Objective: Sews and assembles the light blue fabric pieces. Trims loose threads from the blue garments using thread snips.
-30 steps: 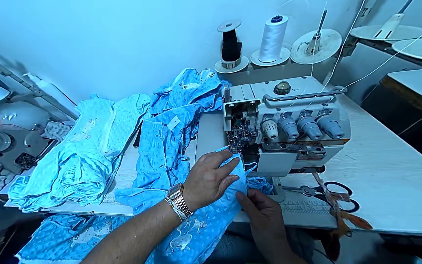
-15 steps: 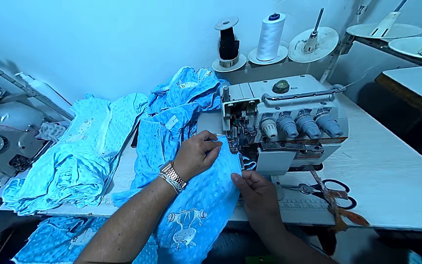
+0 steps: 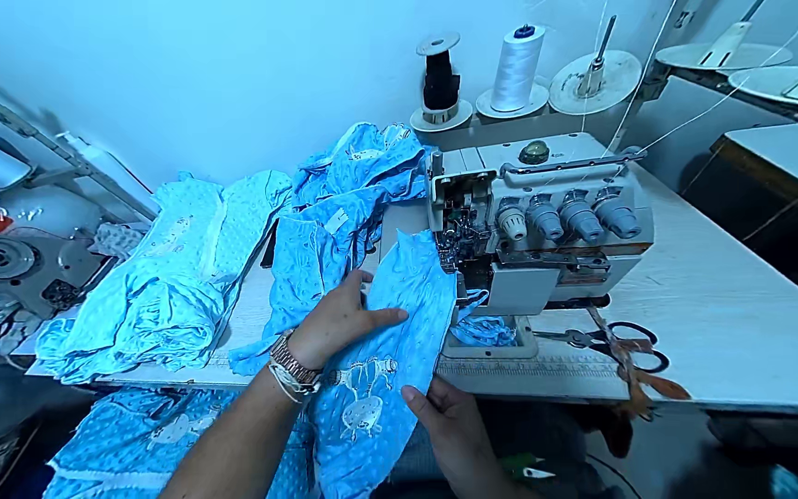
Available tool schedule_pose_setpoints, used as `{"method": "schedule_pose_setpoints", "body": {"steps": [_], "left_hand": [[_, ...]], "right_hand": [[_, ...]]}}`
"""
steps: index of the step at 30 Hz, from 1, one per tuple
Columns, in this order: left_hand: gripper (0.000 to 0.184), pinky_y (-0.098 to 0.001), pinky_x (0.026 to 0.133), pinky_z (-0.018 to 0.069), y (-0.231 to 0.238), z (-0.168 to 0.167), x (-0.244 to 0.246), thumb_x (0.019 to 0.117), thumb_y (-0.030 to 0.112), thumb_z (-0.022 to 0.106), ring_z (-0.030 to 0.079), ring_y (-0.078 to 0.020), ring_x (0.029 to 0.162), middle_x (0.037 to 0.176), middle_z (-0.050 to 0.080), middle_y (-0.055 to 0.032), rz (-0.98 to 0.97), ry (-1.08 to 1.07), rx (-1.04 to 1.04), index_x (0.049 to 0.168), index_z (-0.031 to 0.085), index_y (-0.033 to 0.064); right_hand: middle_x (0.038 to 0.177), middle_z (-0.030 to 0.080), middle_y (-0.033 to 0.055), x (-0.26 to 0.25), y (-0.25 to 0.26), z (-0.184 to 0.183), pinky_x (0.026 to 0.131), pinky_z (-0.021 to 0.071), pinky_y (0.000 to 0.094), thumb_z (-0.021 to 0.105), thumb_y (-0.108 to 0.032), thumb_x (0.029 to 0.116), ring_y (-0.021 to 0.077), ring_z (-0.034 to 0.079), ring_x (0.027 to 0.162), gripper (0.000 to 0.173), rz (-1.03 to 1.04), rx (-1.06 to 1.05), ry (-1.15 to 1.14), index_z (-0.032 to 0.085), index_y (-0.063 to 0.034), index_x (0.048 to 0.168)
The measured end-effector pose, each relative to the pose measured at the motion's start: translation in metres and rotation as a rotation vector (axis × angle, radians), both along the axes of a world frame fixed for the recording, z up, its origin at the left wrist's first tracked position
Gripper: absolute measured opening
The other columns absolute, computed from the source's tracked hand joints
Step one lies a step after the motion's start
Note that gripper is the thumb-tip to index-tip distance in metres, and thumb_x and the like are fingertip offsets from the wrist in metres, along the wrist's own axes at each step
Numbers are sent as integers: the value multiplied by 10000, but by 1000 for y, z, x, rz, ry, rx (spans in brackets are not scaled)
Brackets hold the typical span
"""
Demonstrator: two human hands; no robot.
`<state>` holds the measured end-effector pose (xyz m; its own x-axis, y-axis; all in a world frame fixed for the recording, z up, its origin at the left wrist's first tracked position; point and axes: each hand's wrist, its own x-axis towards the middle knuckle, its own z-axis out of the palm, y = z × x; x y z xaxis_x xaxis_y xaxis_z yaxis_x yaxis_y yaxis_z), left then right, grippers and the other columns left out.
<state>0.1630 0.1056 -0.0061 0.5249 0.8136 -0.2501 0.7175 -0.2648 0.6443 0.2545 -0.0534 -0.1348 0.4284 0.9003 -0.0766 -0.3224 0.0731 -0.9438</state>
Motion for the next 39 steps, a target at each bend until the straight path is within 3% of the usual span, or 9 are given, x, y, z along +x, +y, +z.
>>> {"method": "schedule_pose_setpoints", "body": {"steps": [4, 7, 12, 20, 24, 28, 33, 36, 39], "left_hand": [[330, -335, 667, 598, -6, -3, -24, 911, 140, 778, 713, -190, 745, 929, 732, -118, -3, -162, -198, 1192, 637, 40], [86, -205, 476, 454, -19, -2, -39, 951, 103, 715, 588, -94, 525, 686, 659, -69, -52, -293, -215, 955, 657, 40], [118, -227, 521, 512, -17, -5, -32, 952, 141, 722, 635, -102, 561, 680, 673, -51, -48, -257, -145, 931, 666, 39], [189, -243, 496, 426, 22, 1, -17, 959, 154, 711, 523, -82, 505, 597, 578, -22, -35, -222, 71, 816, 640, 53], [202, -305, 584, 473, 54, 0, -8, 957, 201, 732, 563, -98, 574, 649, 612, -24, -111, -168, 197, 827, 670, 60], [290, -440, 611, 466, 67, 0, -2, 977, 254, 711, 565, -203, 615, 656, 576, -76, -232, -96, 586, 812, 647, 25], [300, -543, 569, 508, 67, -8, 1, 990, 220, 645, 680, -374, 680, 744, 644, -186, -319, -73, 1096, 819, 662, -26], [207, -576, 728, 524, 67, -18, -2, 967, 175, 661, 680, -433, 863, 895, 677, -230, -247, -38, 1151, 962, 719, -24], [284, -591, 871, 491, 29, -16, -17, 899, 81, 713, 641, -442, 1051, 1139, 668, -250, -199, -73, 1045, 1164, 699, -21]], "right_hand": [[795, 728, 13, 16, -35, 8, 692, 612, 264, 648, -67, 958, 77, 708, 732, 105, -96, 41, -35, 717, -25, 891], [864, 731, -42, 38, -61, 18, 718, 594, 204, 720, -122, 936, 21, 683, 777, 90, -118, 183, -126, 769, -97, 866], [706, 701, -19, 39, -61, 19, 614, 567, 190, 702, -61, 927, 23, 655, 631, 139, -138, 53, -30, 732, -72, 793], [606, 619, -9, 54, -8, 27, 546, 511, 221, 739, -155, 903, 58, 583, 550, 236, -217, 0, -227, 685, -87, 684], [550, 572, -3, 66, 14, 38, 488, 449, 231, 769, -143, 912, 61, 512, 481, 297, -263, -22, -301, 649, -77, 648], [541, 553, -20, 69, 34, 37, 455, 391, 208, 824, -86, 851, 39, 450, 447, 275, -321, 11, -349, 639, -76, 648], [729, 664, 46, 43, 22, 29, 563, 606, 297, 767, -58, 897, 120, 655, 568, 165, -181, -50, -353, 643, -35, 792], [774, 697, 26, 19, -3, 7, 626, 609, 283, 729, -104, 929, 101, 665, 621, 49, 12, -153, -367, 717, -60, 911], [863, 717, 21, 10, -34, -12, 659, 609, 254, 650, -81, 961, 82, 678, 680, 113, 42, -121, -350, 725, -52, 1041]]}}
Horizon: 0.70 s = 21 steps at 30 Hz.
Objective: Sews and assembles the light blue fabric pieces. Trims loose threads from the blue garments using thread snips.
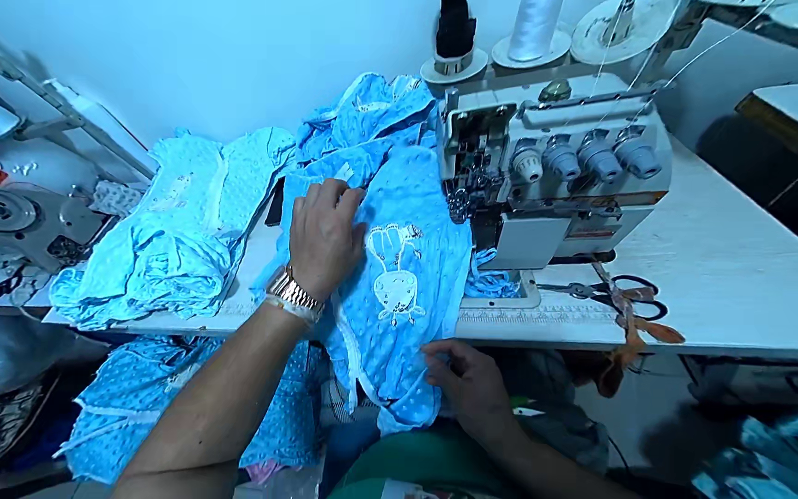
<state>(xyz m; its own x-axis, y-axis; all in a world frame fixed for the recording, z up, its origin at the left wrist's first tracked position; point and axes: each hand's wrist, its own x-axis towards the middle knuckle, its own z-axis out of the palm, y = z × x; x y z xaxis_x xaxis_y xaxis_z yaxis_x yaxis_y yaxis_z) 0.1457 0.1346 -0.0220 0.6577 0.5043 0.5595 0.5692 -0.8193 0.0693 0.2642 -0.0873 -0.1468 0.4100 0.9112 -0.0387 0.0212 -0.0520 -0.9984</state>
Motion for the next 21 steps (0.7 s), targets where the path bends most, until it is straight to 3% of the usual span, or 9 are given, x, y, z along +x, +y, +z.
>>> {"method": "schedule_pose_setpoints", "body": {"steps": [2, 4, 6, 8, 11, 16, 19, 21], "left_hand": [[176, -471, 796, 575, -46, -3, -20, 934, 100, 668, 699, -300, 894, 980, 710, -170, -104, -80, -139, 1056, 711, -20], [127, -357, 690, 587, -99, -19, -37, 956, 120, 659, 680, -168, 743, 860, 706, -87, -243, -63, -499, 965, 717, 7], [164, -346, 680, 604, -131, -50, -41, 903, 169, 762, 692, -143, 726, 847, 719, -63, -301, 31, -821, 977, 730, 26], [319, -375, 716, 582, -147, -79, -39, 850, 260, 836, 667, -165, 764, 868, 693, -76, -235, 90, -961, 1024, 718, 19], [324, -372, 688, 556, -161, -94, -34, 862, 316, 834, 641, -162, 724, 810, 668, -59, -125, 71, -976, 955, 705, 34], [238, -346, 634, 524, -167, -110, -39, 928, 177, 738, 614, -151, 681, 742, 632, -55, -214, -14, -862, 755, 665, 31], [235, -281, 626, 491, -168, -113, -47, 930, 177, 733, 574, -106, 691, 751, 588, -22, -239, -55, -873, 742, 653, 62], [219, -239, 637, 491, -169, -116, -51, 928, 190, 746, 569, -74, 707, 788, 594, -7, -237, -98, -883, 753, 679, 77]], "right_hand": [[869, 716, 21, 0, -15, -6, 642, 617, 248, 605, -37, 974, 73, 684, 676, 129, -49, 51, 0, 699, -32, 1062], [854, 699, 25, 0, -24, -9, 637, 625, 270, 577, -18, 983, 88, 692, 678, 100, -83, 59, 18, 624, -36, 1070], [840, 700, 32, 0, -27, -7, 651, 628, 298, 577, -10, 981, 115, 709, 693, 155, -86, 43, 48, 551, -52, 1127], [833, 705, 37, -2, -28, -3, 668, 628, 307, 591, 18, 961, 126, 716, 707, 245, -72, 34, 64, 524, -66, 1180], [866, 720, 65, -8, -30, 4, 661, 613, 302, 583, 105, 909, 143, 717, 719, 367, -94, 1, 152, 495, -55, 1227], [1031, 699, 96, -8, -30, 3, 663, 626, 339, 579, 89, 853, 185, 726, 792, 484, -126, 30, 219, 454, -59, 1297], [1097, 682, 120, -2, -31, 3, 655, 626, 374, 584, 67, 879, 219, 729, 839, 442, -130, -75, 230, 462, -43, 1290], [1062, 689, 133, 4, -31, 0, 637, 620, 370, 646, 23, 928, 227, 726, 822, 329, -90, -157, 198, 530, -17, 1233]]}}
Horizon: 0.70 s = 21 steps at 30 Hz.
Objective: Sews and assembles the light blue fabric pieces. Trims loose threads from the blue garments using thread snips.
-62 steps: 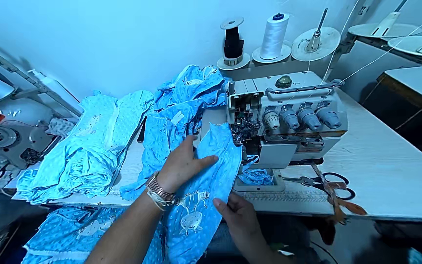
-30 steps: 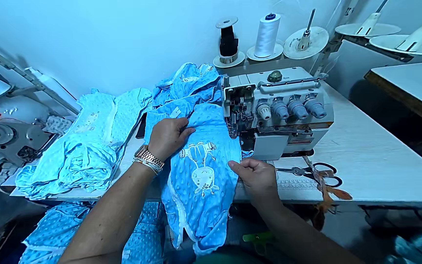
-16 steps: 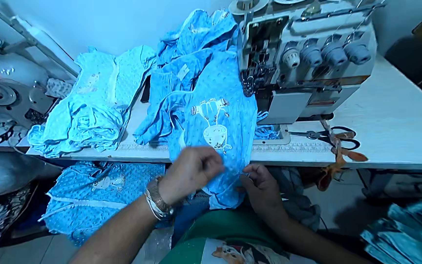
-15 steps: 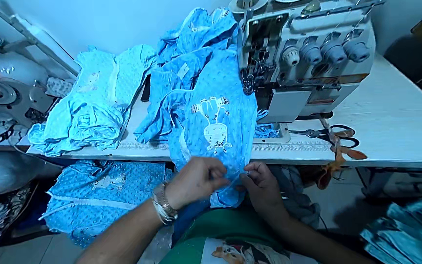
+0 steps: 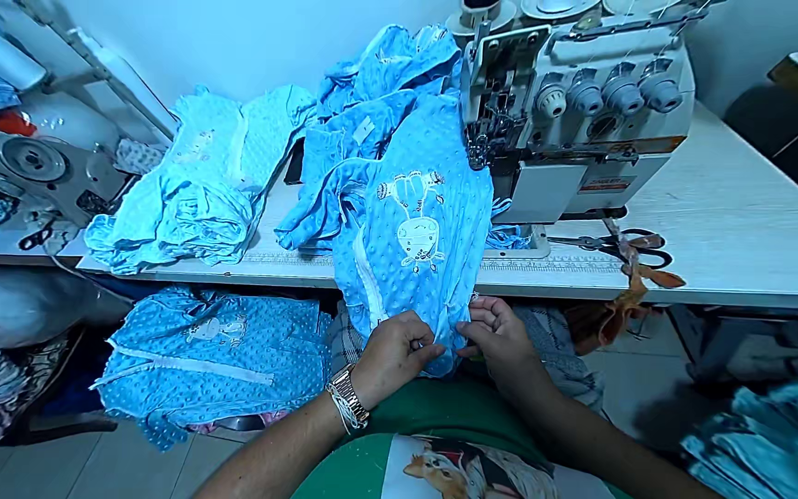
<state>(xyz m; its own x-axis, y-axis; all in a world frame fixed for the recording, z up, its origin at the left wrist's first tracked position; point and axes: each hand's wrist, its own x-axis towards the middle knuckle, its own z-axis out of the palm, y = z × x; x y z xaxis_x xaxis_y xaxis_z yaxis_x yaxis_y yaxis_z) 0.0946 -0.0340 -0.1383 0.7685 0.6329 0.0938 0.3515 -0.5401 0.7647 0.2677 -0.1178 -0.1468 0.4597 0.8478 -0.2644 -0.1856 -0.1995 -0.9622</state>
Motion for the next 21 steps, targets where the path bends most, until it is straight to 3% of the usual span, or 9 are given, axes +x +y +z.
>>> {"method": "schedule_pose_setpoints", "body": {"steps": [4, 8, 11, 14, 18, 21], "left_hand": [[179, -205, 750, 542, -6, -6, 0, 883, 163, 766, 621, -67, 868, 952, 645, -20, 50, -190, 169, 737, 700, 81], [219, -383, 1047, 520, -8, -10, 7, 887, 95, 649, 630, -254, 1228, 1220, 692, -162, -24, -397, 542, 678, 600, 51], [199, -395, 1017, 534, -8, -11, 12, 920, 57, 597, 683, -254, 1182, 1128, 752, -149, -85, -455, 616, 724, 618, 40], [203, -382, 1005, 537, -8, -9, 12, 942, 67, 582, 701, -242, 1146, 1063, 770, -135, -82, -462, 632, 744, 627, 46], [218, -359, 969, 529, -10, -5, 12, 941, 77, 578, 710, -212, 1113, 1029, 777, -117, -74, -466, 651, 725, 606, 70], [247, -352, 934, 521, -12, -7, 13, 947, 92, 567, 720, -187, 1088, 1027, 784, -115, -53, -450, 681, 704, 607, 80]], "right_hand": [[799, 704, 88, 3, 1, -3, 546, 567, 269, 719, -35, 940, 140, 680, 639, 64, 13, -33, -80, 672, -9, 975], [792, 710, 101, 4, -1, 3, 595, 610, 286, 678, 49, 929, 156, 702, 654, 40, 42, 92, 45, 675, 12, 918], [779, 706, 97, 4, -4, 9, 667, 629, 313, 636, 126, 894, 160, 713, 688, 127, 119, 160, 239, 649, 1, 878], [822, 713, 121, 6, -6, 13, 674, 621, 304, 604, 152, 878, 164, 714, 715, 150, 151, 143, 310, 650, 23, 939], [875, 730, 122, 8, -7, 17, 662, 609, 288, 547, 96, 858, 156, 715, 741, 226, 171, 124, 309, 682, 23, 1024], [863, 734, 110, 8, -9, 18, 662, 611, 293, 509, 19, 892, 152, 715, 732, 212, 152, 136, 301, 706, 3, 968]]}}
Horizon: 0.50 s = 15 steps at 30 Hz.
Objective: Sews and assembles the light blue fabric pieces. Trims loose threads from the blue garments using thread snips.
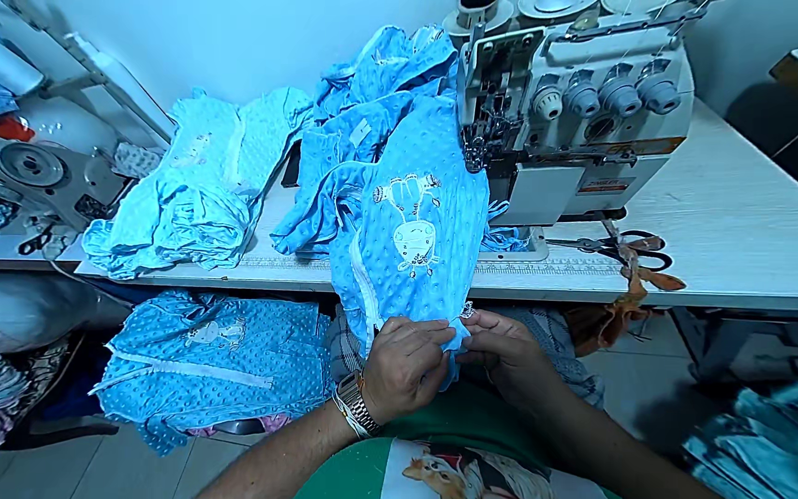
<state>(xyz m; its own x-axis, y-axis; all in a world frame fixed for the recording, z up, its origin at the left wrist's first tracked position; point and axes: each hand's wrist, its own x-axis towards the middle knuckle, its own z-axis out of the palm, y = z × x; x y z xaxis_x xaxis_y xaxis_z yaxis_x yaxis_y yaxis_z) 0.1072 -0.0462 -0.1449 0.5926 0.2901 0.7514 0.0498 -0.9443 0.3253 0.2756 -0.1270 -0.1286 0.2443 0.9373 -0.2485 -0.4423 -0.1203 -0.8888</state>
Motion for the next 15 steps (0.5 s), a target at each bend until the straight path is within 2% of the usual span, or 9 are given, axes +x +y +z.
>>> {"method": "schedule_pose_setpoints", "body": {"steps": [3, 5, 8, 10, 11, 12, 13, 14, 15], "left_hand": [[246, -336, 938, 502, -1, -1, 1, 959, 107, 552, 713, -159, 1094, 1050, 783, -101, 16, 40, 34, 722, 616, 88], [240, -332, 955, 508, 0, -2, 2, 972, 132, 558, 708, -156, 1101, 1073, 778, -95, -12, 69, 44, 748, 633, 89], [207, -344, 990, 517, 2, -4, -6, 993, 185, 602, 701, -145, 1104, 1074, 774, -75, -86, 22, -83, 846, 696, 72], [235, -229, 803, 552, -3, -8, -20, 996, 215, 611, 683, -45, 857, 861, 735, -2, -19, -74, -376, 822, 692, 78], [308, -176, 678, 538, -6, -8, -27, 1019, 231, 576, 642, -3, 714, 743, 682, 31, 46, -39, -615, 775, 684, 76], [409, -178, 606, 535, -6, -3, -32, 1062, 268, 481, 640, -2, 639, 693, 676, 49, 89, 92, -936, 770, 696, 78], [545, -214, 602, 540, 1, 2, -32, 1103, 364, 323, 669, -36, 661, 742, 710, 38, 70, 262, -1309, 867, 718, 70], [649, -249, 657, 548, 9, 4, -30, 1091, 500, 196, 689, -58, 751, 847, 730, 39, -5, 353, -1615, 995, 693, 93], [662, -267, 720, 563, 14, 0, -28, 1052, 606, 210, 705, -71, 846, 952, 743, 35, -97, 280, -1802, 1099, 653, 116]], "right_hand": [[797, 724, 85, -2, 2, -1, 625, 598, 269, 602, -122, 983, 133, 701, 683, 193, -28, -5, -81, 716, -45, 848], [753, 722, 90, -4, 6, -2, 581, 562, 248, 692, -118, 969, 125, 676, 638, 178, -76, -45, -157, 738, -23, 825], [724, 715, 76, -2, 8, -1, 531, 518, 207, 687, -75, 965, 92, 639, 587, 164, -100, -24, -211, 747, -25, 821], [721, 704, 68, 5, 7, 3, 518, 494, 195, 672, -84, 971, 77, 614, 578, 168, -77, 20, -206, 754, -38, 832], [718, 700, 65, 9, 6, 5, 515, 492, 195, 674, -94, 966, 72, 608, 577, 166, -60, 48, -186, 761, -43, 834], [713, 696, 56, 13, 5, 7, 517, 493, 194, 683, -114, 954, 63, 610, 582, 163, -34, 84, -161, 757, -56, 821], [709, 697, 40, 17, 4, 9, 520, 498, 184, 699, -140, 941, 45, 616, 588, 157, -1, 140, -134, 757, -76, 810], [707, 698, 22, 19, 3, 10, 525, 499, 171, 723, -175, 932, 25, 620, 594, 155, 35, 198, -112, 758, -98, 802], [706, 697, 5, 20, 2, 11, 533, 504, 164, 743, -201, 923, 12, 623, 601, 154, 63, 239, -92, 757, -118, 794]]}}
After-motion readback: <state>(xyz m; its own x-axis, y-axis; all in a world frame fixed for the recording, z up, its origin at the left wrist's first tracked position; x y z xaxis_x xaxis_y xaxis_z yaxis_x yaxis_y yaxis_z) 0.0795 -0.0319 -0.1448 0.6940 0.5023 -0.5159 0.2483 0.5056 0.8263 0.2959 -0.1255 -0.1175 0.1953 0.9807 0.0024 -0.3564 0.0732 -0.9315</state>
